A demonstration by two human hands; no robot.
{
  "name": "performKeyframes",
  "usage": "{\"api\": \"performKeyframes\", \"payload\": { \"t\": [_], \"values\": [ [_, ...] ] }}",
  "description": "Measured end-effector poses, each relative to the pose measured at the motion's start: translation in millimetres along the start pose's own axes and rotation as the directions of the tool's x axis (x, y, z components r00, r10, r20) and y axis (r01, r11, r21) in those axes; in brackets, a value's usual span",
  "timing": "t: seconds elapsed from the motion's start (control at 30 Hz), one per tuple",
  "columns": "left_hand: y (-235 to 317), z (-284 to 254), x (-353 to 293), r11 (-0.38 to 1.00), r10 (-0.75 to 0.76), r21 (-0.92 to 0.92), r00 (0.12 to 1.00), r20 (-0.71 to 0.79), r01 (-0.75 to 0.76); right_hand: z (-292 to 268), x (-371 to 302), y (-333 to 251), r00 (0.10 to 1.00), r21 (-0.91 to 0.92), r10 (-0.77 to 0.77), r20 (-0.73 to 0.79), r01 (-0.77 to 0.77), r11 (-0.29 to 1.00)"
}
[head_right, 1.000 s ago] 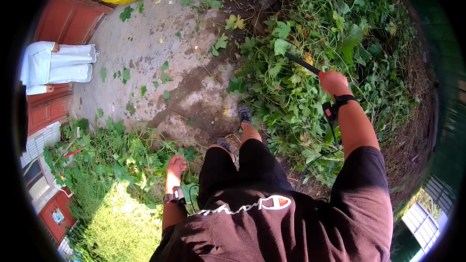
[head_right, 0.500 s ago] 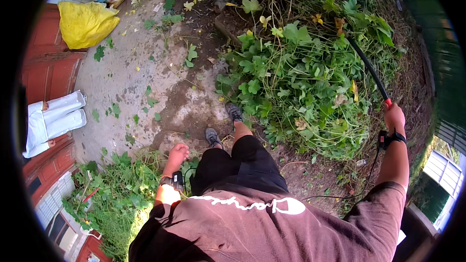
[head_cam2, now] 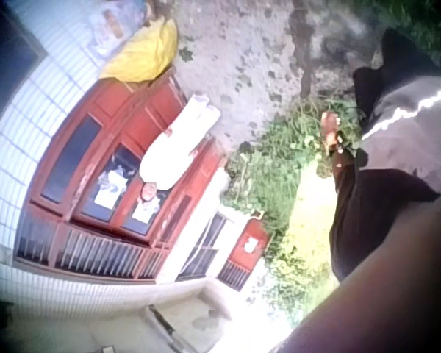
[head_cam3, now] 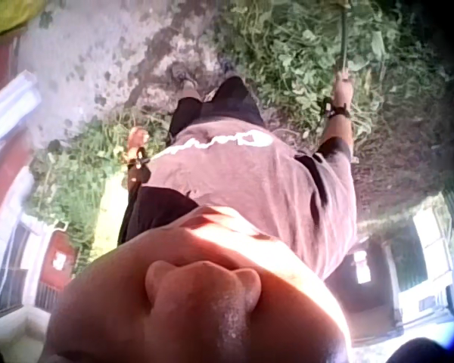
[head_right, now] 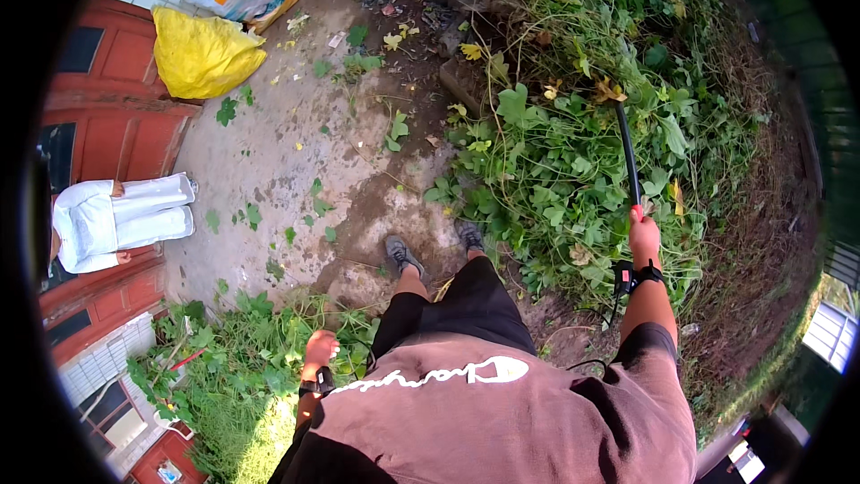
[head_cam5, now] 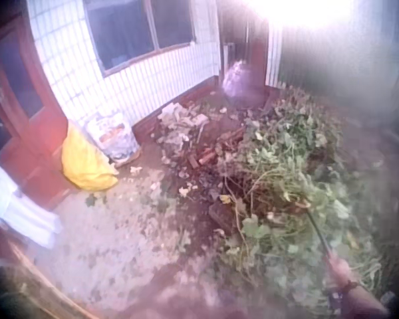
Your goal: The person uses a long-handled hook tool to pull and clear a pile of green vines and weeds from the ground in an outdoor yard area.
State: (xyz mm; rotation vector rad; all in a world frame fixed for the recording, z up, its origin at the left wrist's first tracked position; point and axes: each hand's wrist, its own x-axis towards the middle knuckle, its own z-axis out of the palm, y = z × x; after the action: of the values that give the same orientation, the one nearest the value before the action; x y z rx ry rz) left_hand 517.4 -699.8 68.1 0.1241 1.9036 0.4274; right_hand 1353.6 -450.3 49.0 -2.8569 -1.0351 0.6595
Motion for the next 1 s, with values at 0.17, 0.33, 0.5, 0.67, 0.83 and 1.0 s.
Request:
{"api": "performKeyframes", "payload": {
  "t": [0.17, 0.33, 0.5, 0.67, 0.83, 1.0],
  "values": [
    [12, -12, 54, 1.0, 0.018, -0.006, 0.957, 0.29, -0.016, -67, -121, -54, 0.954, 0.402, 0.053, 0.294, -0.174, 0.899],
    [84, -19, 92, 0.991, 0.093, 0.081, 0.977, 0.192, -0.11, -55, -201, -112, 0.905, 0.577, 0.0, 0.426, -0.272, 0.77],
    [139, -57, 116, 0.948, 0.152, 0.249, 0.97, 0.187, -0.197, 15, -253, -185, 0.893, 0.838, -0.127, 0.432, -0.345, 0.423],
    [170, -80, 113, 0.962, 0.096, 0.235, 0.976, 0.194, -0.141, 29, -262, -237, 0.919, 0.858, -0.099, 0.382, -0.314, 0.406],
    [180, -80, 123, 0.997, 0.001, 0.079, 0.964, 0.267, -0.023, 38, -242, -247, 0.902, 0.798, -0.11, 0.418, -0.307, 0.518],
    [225, -44, 136, 0.965, 0.078, 0.232, 0.981, 0.175, -0.118, 61, -224, -247, 0.886, 0.777, -0.104, 0.452, -0.333, 0.534]
  ]
}}
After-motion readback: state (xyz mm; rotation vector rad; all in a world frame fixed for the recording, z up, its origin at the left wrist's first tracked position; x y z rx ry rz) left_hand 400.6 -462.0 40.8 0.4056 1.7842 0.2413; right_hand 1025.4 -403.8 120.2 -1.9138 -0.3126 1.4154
